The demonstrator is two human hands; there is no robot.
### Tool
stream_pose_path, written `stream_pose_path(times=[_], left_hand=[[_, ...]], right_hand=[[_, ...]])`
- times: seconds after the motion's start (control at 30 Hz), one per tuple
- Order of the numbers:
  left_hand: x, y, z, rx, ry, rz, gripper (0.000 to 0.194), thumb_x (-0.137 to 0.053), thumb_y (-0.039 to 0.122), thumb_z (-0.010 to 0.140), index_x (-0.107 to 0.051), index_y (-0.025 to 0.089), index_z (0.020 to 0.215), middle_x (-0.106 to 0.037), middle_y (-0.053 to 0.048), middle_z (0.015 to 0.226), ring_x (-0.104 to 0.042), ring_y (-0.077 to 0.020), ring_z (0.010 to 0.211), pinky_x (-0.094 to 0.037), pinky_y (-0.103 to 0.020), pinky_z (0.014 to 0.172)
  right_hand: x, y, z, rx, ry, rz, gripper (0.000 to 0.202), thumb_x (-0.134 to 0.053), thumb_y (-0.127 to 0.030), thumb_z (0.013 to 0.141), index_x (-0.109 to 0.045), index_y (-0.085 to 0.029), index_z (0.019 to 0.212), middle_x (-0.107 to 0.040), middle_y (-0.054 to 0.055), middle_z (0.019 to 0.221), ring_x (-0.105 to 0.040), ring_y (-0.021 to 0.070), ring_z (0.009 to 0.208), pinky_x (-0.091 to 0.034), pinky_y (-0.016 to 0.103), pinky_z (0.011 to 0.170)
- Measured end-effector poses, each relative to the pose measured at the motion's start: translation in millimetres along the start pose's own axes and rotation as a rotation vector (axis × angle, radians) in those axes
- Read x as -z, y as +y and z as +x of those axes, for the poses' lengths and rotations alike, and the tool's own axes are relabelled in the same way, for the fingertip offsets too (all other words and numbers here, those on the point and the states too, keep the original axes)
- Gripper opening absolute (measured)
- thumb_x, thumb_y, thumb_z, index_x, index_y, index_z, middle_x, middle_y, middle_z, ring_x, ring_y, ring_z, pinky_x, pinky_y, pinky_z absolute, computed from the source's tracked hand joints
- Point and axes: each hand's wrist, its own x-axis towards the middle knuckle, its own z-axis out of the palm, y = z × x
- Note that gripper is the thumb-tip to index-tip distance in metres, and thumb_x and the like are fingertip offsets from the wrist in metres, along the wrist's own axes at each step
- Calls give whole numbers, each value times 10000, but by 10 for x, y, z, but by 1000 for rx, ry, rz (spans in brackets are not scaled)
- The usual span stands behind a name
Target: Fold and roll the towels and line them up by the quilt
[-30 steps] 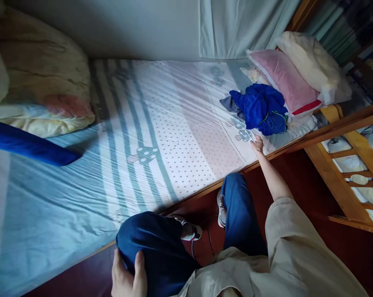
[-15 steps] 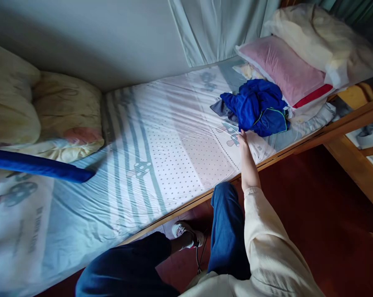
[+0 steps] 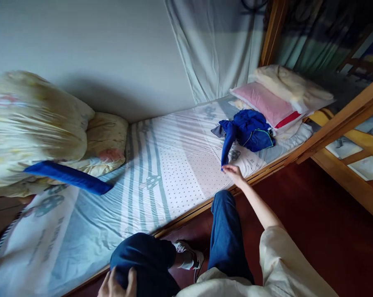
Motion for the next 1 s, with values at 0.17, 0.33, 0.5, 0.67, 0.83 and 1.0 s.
stream_pose_path(times=[0.17, 0.33, 0.5, 0.67, 0.83, 1.0], left_hand=[[-195, 850, -439, -492, -202, -332, 547, -573, 522, 899, -631, 239, 1363, -628, -141, 1435, -582, -337, 1381, -463, -529, 1201], [-237, 1457, -976, -605, -320, -553, 503, -580, 270, 850, -654, 262, 1348, -701, -90, 1314, -686, -271, 1239, -571, -441, 1097], [-13, 1308, -1090, -670, -270, -576, 469, -479, 138, 853, -751, 279, 1208, -752, -65, 1182, -731, -230, 1141, -605, -375, 1034], [330, 1099, -1084, -667, -77, -557, 344, -473, 225, 987, -795, 274, 1099, -775, -64, 1024, -762, -195, 960, -634, -311, 907], [642, 1175, -1060, -698, -2, -550, 290, -505, 302, 1013, -788, 259, 965, -774, -57, 946, -756, -173, 872, -628, -279, 845], [961, 1334, -1003, -757, 46, -525, 247, -511, 334, 1012, -743, 260, 971, -765, -58, 968, -744, -176, 911, -618, -277, 839]], right_hand=[[-388, 101, -1544, -86, -312, -19, 342, -918, -513, 673, -798, -225, 813, -733, 20, 718, -685, 181, 665, -600, 371, 714], [-792, 193, -2508, -81, -391, -108, 230, -915, -432, 706, -807, -366, 898, -752, -7, 825, -746, 264, 813, -632, 436, 679], [-1006, 223, -2899, -97, -440, -76, 352, -887, -479, 727, -807, -269, 998, -748, 38, 863, -747, 252, 868, -643, 392, 754], [-1166, 36, -3037, 140, -343, -223, 205, -819, -389, 802, -816, -249, 952, -756, 55, 941, -731, 224, 882, -626, 379, 872], [-1306, -187, -3066, 379, -238, -442, 94, -718, -292, 885, -812, -288, 894, -722, 39, 835, -687, 217, 798, -609, 374, 822], [-1383, -331, -2962, 676, -138, -607, 114, -709, -283, 892, -817, -307, 920, -692, 63, 892, -669, 248, 891, -584, 413, 863]])
